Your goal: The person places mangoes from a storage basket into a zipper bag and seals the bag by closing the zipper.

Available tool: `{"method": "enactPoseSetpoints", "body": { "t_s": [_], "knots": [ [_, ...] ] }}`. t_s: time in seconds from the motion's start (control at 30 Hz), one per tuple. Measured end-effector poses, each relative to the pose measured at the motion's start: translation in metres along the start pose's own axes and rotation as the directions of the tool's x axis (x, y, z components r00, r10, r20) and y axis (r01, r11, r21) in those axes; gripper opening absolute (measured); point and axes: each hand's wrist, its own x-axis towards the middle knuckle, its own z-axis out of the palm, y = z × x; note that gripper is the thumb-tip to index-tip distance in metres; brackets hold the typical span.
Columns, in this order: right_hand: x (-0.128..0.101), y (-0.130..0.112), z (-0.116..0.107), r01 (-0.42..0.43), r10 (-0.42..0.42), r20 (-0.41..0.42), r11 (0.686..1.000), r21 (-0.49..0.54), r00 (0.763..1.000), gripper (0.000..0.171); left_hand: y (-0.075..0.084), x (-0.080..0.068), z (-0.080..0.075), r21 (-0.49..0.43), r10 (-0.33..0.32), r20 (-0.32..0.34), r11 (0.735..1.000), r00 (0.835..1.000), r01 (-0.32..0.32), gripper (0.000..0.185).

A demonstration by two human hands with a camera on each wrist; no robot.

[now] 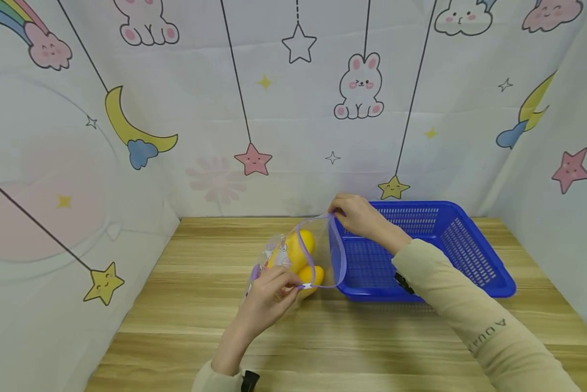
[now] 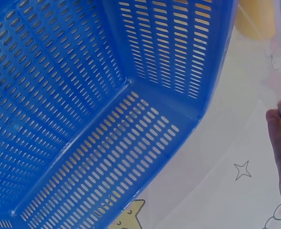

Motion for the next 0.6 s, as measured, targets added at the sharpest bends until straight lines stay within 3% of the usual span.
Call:
{"method": "enactPoseSetpoints", "body": {
  "t_s": [0.4,0.6],
  "knots": [
    [0.003,-0.002,-0.004,-0.015,0.015,-0.001,1.0,-0.002,1.0,0.013,0.005,0.0,-0.012,0.031,0.019,-0.045,0.999,0.999,-0.018,0.021],
    [0.002,-0.003,-0.006,-0.011,0.011,-0.015,1.0,0.003,1.0,0.012,0.007,-0.002,-0.018,-0.01,-0.003,-0.075,1.0,0.997,0.002,0.018]
  ]
}}
